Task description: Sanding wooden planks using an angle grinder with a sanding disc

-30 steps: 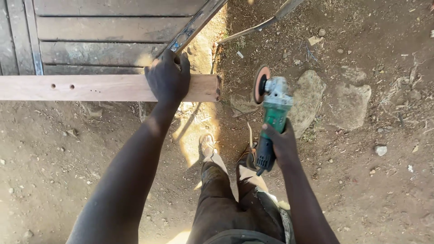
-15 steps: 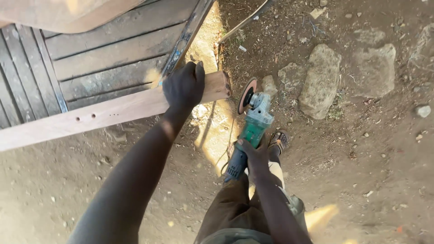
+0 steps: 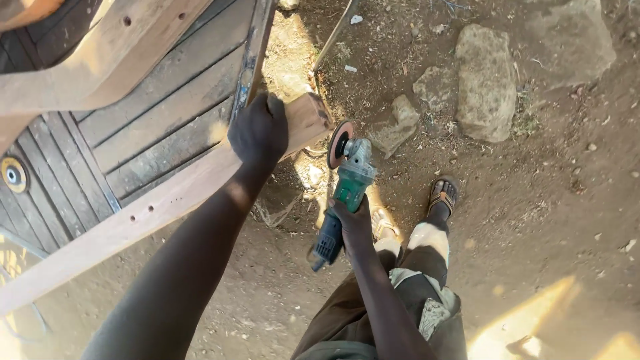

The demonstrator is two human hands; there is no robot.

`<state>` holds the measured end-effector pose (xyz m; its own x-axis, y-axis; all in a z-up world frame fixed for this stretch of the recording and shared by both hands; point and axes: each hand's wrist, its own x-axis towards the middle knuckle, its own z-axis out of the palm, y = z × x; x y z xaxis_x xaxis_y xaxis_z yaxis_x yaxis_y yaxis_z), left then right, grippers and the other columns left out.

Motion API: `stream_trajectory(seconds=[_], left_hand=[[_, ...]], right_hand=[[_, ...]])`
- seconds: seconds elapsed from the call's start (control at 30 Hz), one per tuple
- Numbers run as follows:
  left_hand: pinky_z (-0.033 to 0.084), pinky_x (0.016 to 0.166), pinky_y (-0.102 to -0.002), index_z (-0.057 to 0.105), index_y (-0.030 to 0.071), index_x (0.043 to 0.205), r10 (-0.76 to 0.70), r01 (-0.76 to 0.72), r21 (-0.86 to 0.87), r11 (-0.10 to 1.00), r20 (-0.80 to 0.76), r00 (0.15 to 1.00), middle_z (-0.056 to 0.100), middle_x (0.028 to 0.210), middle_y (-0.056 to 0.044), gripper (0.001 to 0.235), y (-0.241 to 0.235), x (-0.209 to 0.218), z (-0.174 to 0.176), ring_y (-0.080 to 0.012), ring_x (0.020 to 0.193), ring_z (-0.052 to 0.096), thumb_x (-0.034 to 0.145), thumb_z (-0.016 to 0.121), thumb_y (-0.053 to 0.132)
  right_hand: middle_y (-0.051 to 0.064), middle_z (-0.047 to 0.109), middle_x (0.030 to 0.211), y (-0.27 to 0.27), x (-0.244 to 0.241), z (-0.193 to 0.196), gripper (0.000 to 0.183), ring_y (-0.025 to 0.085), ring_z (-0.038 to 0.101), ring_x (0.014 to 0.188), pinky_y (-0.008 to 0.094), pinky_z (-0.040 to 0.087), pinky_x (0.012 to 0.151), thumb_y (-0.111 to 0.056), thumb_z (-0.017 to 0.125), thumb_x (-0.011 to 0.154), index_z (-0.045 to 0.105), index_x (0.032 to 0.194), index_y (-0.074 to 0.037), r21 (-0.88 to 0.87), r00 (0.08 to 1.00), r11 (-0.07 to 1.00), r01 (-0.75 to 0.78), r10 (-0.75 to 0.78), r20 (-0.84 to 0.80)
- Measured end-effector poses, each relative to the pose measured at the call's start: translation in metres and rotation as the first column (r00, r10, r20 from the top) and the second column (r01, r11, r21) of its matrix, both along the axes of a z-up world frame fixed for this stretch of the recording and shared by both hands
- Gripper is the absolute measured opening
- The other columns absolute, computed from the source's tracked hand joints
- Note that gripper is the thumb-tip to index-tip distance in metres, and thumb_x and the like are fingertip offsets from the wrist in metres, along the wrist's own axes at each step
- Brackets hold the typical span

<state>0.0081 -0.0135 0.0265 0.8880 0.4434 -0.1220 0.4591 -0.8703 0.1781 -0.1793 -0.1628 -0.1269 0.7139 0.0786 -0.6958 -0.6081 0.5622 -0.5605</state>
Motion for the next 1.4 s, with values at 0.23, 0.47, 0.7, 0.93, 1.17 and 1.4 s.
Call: stream_trajectory(seconds=[0.23, 0.47, 0.7, 0.93, 1.17, 1.4], left_hand=[[0.053, 0.073, -0.058, 0.065, 0.009, 0.085, -0.059, 0.06, -0.023, 0.998, 0.049, 0.997, 0.066, 0.072, -0.025, 0.043, 0.003, -0.004, 0.0, -0.051, 0.084, 0.069, 0.102, 0.037, 0.037], [0.053, 0.072, -0.058, 0.062, 0.011, 0.083, -0.029, 0.029, 0.006, 1.0, 0.012, 0.999, 0.065, 0.072, -0.022, 0.041, 0.006, -0.002, -0.006, -0.048, 0.084, 0.07, 0.102, 0.037, 0.038], [0.054, 0.07, -0.05, 0.062, 0.012, 0.081, -0.03, 0.033, -0.038, 0.999, 0.078, 0.997, 0.061, 0.066, -0.017, 0.041, 0.003, -0.003, -0.001, -0.0427, 0.076, 0.07, 0.105, 0.036, 0.033], [0.051, 0.071, -0.055, 0.061, 0.011, 0.083, -0.003, 0.004, -0.026, 1.0, 0.043, 0.999, 0.061, 0.069, -0.022, 0.042, 0.005, -0.003, -0.006, -0.0479, 0.08, 0.067, 0.105, 0.038, 0.039], [0.05, 0.071, -0.055, 0.061, 0.015, 0.083, 0.038, -0.038, 0.005, 0.999, 0.024, 0.999, 0.061, 0.068, -0.018, 0.04, 0.006, -0.003, -0.01, -0.0461, 0.08, 0.068, 0.104, 0.041, 0.042], [0.049, 0.082, -0.061, 0.062, 0.012, 0.095, 0.014, -0.012, -0.038, 0.999, 0.052, 0.999, 0.065, 0.085, -0.024, 0.033, 0.012, -0.003, -0.022, -0.0501, 0.095, 0.066, 0.102, 0.052, 0.043]], right_hand=[[0.017, 0.069, 0.107, -0.009, 0.002, 0.039, 0.057, 0.035, 0.071, 0.1, 0.057, 0.055, 0.091, -0.019, 0.085, 0.087, 0.054, 0.134, -0.013, -0.018, 0.998, 1.0, 0.018, -0.016, 0.062], [0.017, 0.07, 0.099, -0.02, 0.025, 0.056, 0.052, 0.031, 0.074, 0.089, 0.051, 0.061, 0.082, -0.027, 0.084, 0.087, 0.054, 0.125, -0.009, -0.074, 0.992, 0.99, -0.121, 0.122, 0.008], [0.015, 0.071, 0.094, -0.024, 0.016, 0.043, 0.053, 0.029, 0.076, 0.084, 0.046, 0.062, 0.077, -0.023, 0.089, 0.08, 0.057, 0.119, -0.009, -0.054, 0.997, 0.995, -0.078, 0.079, 0.021], [0.019, 0.068, 0.095, -0.041, 0.042, 0.066, 0.052, 0.031, 0.074, 0.083, 0.05, 0.06, 0.08, -0.028, 0.083, 0.083, 0.052, 0.12, -0.007, -0.08, 0.978, 0.975, -0.205, 0.201, -0.058], [0.018, 0.071, 0.095, -0.058, 0.045, 0.073, 0.052, 0.032, 0.075, 0.087, 0.051, 0.061, 0.079, -0.028, 0.087, 0.081, 0.055, 0.118, -0.009, -0.077, 0.962, 0.959, -0.274, 0.274, -0.007], [0.014, 0.068, 0.089, -0.086, 0.045, -0.003, 0.049, 0.027, 0.075, 0.078, 0.045, 0.064, 0.074, -0.032, 0.087, 0.082, 0.057, 0.114, -0.01, -0.158, 0.924, 0.911, -0.382, 0.376, -0.069]])
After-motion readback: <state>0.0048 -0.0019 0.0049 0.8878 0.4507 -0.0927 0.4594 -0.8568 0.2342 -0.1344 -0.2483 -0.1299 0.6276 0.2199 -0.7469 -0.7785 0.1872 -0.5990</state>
